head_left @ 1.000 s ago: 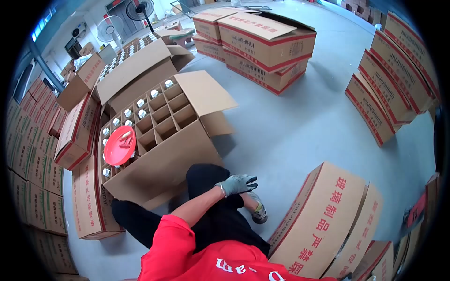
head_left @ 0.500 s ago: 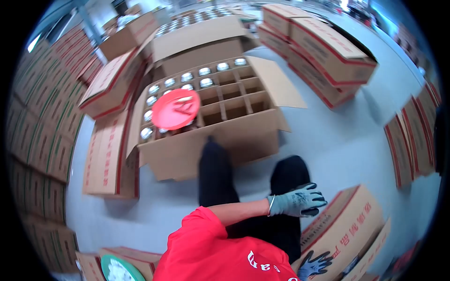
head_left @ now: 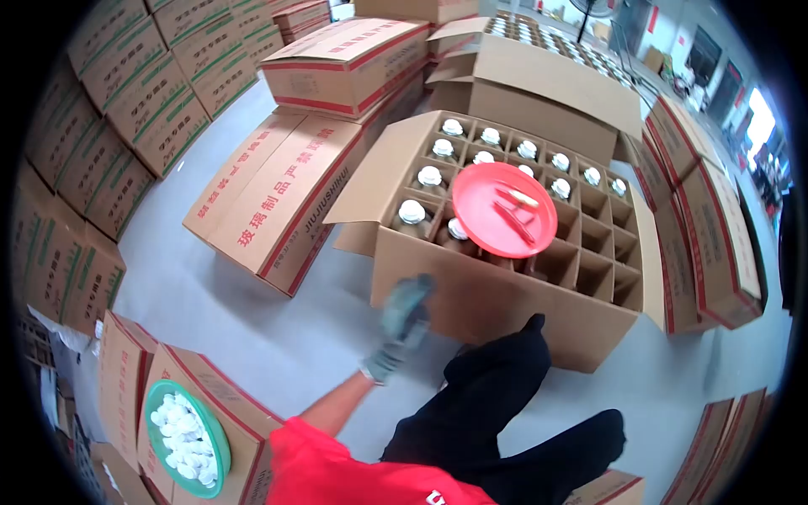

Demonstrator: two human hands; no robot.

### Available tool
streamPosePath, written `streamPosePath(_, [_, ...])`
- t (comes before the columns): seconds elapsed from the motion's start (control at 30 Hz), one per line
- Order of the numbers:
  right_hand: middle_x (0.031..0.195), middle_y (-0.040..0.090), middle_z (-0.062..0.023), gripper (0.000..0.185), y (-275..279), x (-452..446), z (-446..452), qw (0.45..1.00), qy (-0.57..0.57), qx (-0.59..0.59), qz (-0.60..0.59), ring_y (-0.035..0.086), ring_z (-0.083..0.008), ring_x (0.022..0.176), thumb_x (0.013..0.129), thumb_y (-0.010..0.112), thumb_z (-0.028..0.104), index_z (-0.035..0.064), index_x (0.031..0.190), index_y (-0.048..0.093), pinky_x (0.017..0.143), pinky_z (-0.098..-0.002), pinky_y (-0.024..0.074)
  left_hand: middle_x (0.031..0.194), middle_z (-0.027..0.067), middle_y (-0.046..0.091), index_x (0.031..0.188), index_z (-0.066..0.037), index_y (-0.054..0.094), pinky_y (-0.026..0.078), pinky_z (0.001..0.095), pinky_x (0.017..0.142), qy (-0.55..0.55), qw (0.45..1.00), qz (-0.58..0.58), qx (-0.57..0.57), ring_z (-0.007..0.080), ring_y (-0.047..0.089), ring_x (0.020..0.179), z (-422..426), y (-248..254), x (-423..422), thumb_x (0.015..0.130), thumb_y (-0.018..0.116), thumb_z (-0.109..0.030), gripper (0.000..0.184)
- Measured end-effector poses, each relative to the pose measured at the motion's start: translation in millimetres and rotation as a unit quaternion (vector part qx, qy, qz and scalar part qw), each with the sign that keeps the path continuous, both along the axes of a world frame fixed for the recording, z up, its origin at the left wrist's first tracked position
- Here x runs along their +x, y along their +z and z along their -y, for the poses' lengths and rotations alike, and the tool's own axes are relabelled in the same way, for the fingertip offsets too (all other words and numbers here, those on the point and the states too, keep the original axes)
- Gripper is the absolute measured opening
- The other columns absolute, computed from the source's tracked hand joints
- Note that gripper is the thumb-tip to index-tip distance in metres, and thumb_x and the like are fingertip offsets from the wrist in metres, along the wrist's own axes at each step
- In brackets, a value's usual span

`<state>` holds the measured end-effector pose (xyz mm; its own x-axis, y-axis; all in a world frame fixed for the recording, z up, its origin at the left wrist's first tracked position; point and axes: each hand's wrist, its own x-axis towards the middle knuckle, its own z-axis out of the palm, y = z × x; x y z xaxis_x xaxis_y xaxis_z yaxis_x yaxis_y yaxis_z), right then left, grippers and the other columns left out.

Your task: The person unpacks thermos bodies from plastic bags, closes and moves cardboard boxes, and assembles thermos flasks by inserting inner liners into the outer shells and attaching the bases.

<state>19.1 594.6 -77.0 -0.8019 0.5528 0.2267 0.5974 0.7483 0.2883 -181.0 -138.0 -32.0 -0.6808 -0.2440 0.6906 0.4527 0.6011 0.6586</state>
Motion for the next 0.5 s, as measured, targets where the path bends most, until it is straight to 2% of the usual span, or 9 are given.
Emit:
streamPosePath(0.07, [0.146, 0.043, -0.0168, 0.052, 39.8, -88.7, 9.0, 0.986, 0.140, -0.052, -0.070, 0.041, -0.0342, 0.133, 0.097, 0.042, 0.032, 0.0060, 0.141, 0.042, 0.109, -0.0471, 0.0315, 0.143, 0.0144, 0.047, 0.139, 0.000, 0.044, 0.038, 0.0338, 0.106, 0.086, 0.976, 0.066, 0.188, 0.0244, 0.045, 0.131, 71.1, -21.7, 39.2, 0.093, 0.052, -0.010, 0.047])
streamPosePath(0.1, [0.145, 0.044, -0.0175, 0.050, 58.6, -142.6, 32.6, 0.963, 0.240, -0.081, -0.095, 0.041, -0.0348, 0.133, 0.097, 0.044, 0.029, 0.0043, 0.140, 0.043, 0.109, -0.0465, 0.0329, 0.140, 0.0144, 0.049, 0.138, 0.000, 0.045, 0.035, 0.0337, 0.108, 0.205, 0.965, 0.074, 0.145, 0.0259, 0.046, 0.130, 113.6, -55.2, 54.3, 0.090, 0.051, -0.001, 0.048])
streamPosePath(0.2, [0.144, 0.045, -0.0195, 0.049, 136.1, -298.3, 246.4, 0.852, 0.493, -0.144, -0.099, 0.039, -0.0362, 0.135, 0.094, 0.054, 0.014, -0.0007, 0.139, 0.044, 0.111, -0.0449, 0.0322, 0.130, 0.0144, 0.053, 0.136, -0.001, 0.046, 0.041, 0.0347, 0.101, 0.337, 0.915, 0.082, 0.204, 0.0258, 0.050, 0.121, 194.8, -107.1, 99.3, 0.093, 0.057, -0.010, 0.045])
streamPosePath(0.27, [0.143, 0.045, -0.0193, 0.051, 178.2, -343.0, 432.7, 0.687, 0.689, -0.225, -0.051, 0.037, -0.0350, 0.136, 0.088, 0.055, 0.004, 0.0016, 0.138, 0.047, 0.113, -0.0435, 0.0289, 0.124, 0.0142, 0.055, 0.133, 0.000, 0.048, 0.045, 0.0357, 0.095, 0.426, 0.869, 0.108, 0.229, 0.0248, 0.054, 0.113, 227.6, -116.5, 119.9, 0.093, 0.060, -0.013, 0.044])
streamPosePath(0.3, [0.141, 0.046, -0.0201, 0.055, 164.2, -356.7, 500.2, 0.619, 0.747, -0.239, -0.027, 0.039, -0.0399, 0.133, 0.082, 0.066, 0.012, 0.0027, 0.134, 0.051, 0.112, -0.0483, 0.0287, 0.118, 0.0138, 0.056, 0.129, 0.001, 0.051, 0.046, 0.0356, 0.091, 0.435, 0.848, 0.118, 0.278, 0.0236, 0.055, 0.108, 253.8, -145.6, 128.6, 0.093, 0.061, -0.014, 0.040])
streamPosePath(0.37, [0.139, 0.045, -0.0201, 0.058, 142.1, -358.8, 639.0, 0.444, 0.867, -0.222, 0.045, 0.039, -0.0401, 0.132, 0.080, 0.068, 0.022, 0.0053, 0.133, 0.050, 0.113, -0.0510, 0.0270, 0.109, 0.0134, 0.060, 0.121, 0.002, 0.055, 0.048, 0.0348, 0.084, 0.470, 0.811, 0.127, 0.325, 0.0221, 0.058, 0.098, 310.7, -206.1, 143.2, 0.092, 0.062, -0.016, 0.034])
streamPosePath(0.4, [0.139, 0.045, -0.0191, 0.060, 123.5, -361.4, 692.1, 0.417, 0.892, -0.171, 0.044, 0.038, -0.0381, 0.133, 0.081, 0.067, 0.029, 0.0061, 0.133, 0.050, 0.113, -0.0536, 0.0244, 0.106, 0.0135, 0.062, 0.116, 0.002, 0.057, 0.047, 0.0340, 0.082, 0.488, 0.799, 0.128, 0.327, 0.0218, 0.059, 0.094, 329.9, -215.3, 144.5, 0.091, 0.063, -0.018, 0.033])
streamPosePath(0.47, [0.140, 0.045, -0.0170, 0.063, 89.1, -375.9, 772.1, 0.408, 0.908, -0.083, 0.038, 0.038, -0.0347, 0.134, 0.082, 0.063, 0.040, 0.0074, 0.134, 0.049, 0.113, -0.0583, 0.0192, 0.088, -0.0038, 0.054, 0.109, -0.005, 0.059, 0.040, 0.0238, 0.062, 0.434, 0.818, 0.076, 0.371, 0.0063, 0.046, 0.070, 327.3, -153.2, 135.1, 0.092, 0.064, -0.021, 0.023])
streamPosePath(0.5, [0.140, 0.045, -0.0159, 0.066, 70.5, -387.6, 797.7, 0.429, 0.901, -0.044, 0.037, 0.038, -0.0332, 0.134, 0.081, 0.062, 0.046, 0.0078, 0.134, 0.049, 0.113, -0.0604, 0.0166, 0.092, 0.0005, 0.058, 0.109, -0.003, 0.060, 0.042, 0.0274, 0.067, 0.452, 0.813, 0.086, 0.357, 0.0112, 0.050, 0.075, 347.3, -150.1, 136.9, 0.091, 0.064, -0.023, 0.027])
